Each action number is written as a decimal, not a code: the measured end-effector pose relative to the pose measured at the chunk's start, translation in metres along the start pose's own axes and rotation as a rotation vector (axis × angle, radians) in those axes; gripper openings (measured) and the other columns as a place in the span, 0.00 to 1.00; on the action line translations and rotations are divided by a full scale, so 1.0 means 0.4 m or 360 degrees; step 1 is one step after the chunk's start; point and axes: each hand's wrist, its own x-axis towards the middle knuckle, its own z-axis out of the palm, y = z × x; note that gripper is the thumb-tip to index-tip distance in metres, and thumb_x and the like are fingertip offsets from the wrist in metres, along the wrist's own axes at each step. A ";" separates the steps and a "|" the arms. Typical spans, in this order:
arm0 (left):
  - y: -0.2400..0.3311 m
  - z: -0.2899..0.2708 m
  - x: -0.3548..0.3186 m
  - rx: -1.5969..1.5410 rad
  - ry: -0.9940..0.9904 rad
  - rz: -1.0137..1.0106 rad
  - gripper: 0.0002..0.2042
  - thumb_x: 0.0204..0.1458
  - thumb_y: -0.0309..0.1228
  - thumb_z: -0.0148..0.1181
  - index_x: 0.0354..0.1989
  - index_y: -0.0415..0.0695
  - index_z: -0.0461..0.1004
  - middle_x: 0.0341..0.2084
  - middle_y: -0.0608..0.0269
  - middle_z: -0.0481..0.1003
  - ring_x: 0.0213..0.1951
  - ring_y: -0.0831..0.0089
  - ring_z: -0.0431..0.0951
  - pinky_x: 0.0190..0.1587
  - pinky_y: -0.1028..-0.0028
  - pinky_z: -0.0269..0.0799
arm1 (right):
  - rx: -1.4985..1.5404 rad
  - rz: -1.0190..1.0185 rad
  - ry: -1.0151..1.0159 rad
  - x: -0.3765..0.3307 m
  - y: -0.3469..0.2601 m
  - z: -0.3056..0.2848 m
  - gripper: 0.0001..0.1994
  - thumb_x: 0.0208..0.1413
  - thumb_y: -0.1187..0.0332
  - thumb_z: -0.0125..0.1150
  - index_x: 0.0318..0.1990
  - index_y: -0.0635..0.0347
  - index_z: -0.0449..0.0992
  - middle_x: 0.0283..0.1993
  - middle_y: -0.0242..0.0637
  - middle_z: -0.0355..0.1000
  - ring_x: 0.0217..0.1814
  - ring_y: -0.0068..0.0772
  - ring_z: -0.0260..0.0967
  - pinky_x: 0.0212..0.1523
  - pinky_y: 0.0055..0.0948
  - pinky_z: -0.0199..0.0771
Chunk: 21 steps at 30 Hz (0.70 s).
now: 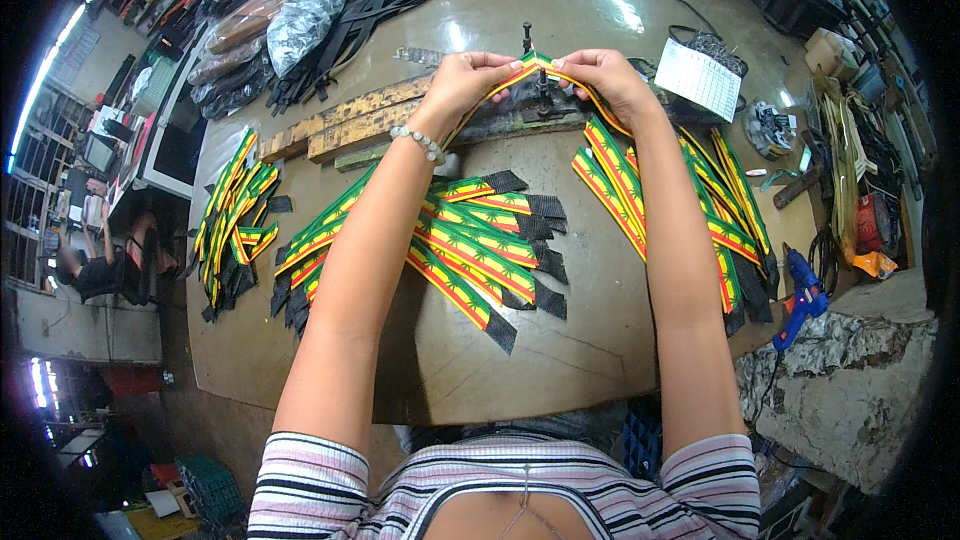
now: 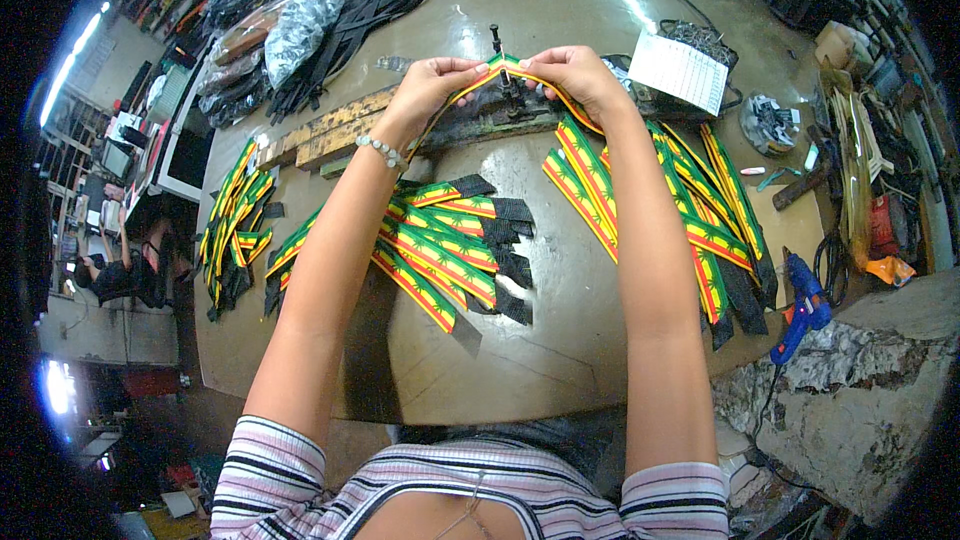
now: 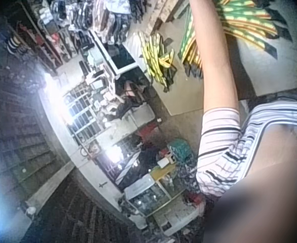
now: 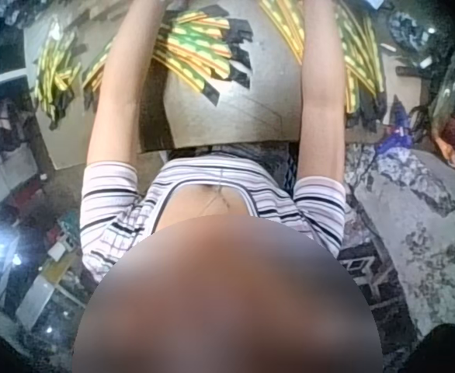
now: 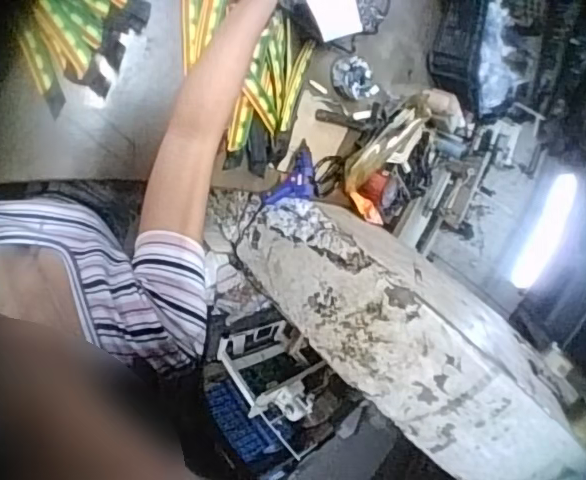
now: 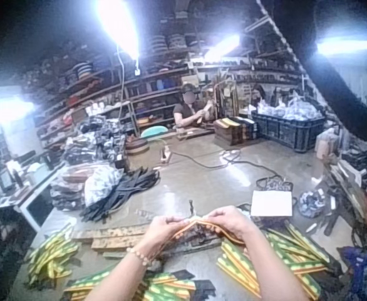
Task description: The person repeatedly picks up small triangular fabric pieces with green, yellow, and red stripes, folds them in half, and places them into a central pile on the table. The person handles the pieces one at a time and stacks the folded pieces together.
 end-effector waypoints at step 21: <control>0.077 -0.012 -0.048 0.0031 0.0000 -0.0013 0.16 0.52 0.32 0.67 0.45 0.35 0.78 0.32 0.67 0.79 0.28 0.85 0.73 0.31 0.83 0.70 | -0.0352 0.0026 0.0290 -0.038 -0.085 0.034 0.11 0.55 0.64 0.65 0.37 0.64 0.80 0.28 0.32 0.76 0.24 0.16 0.67 0.26 0.16 0.67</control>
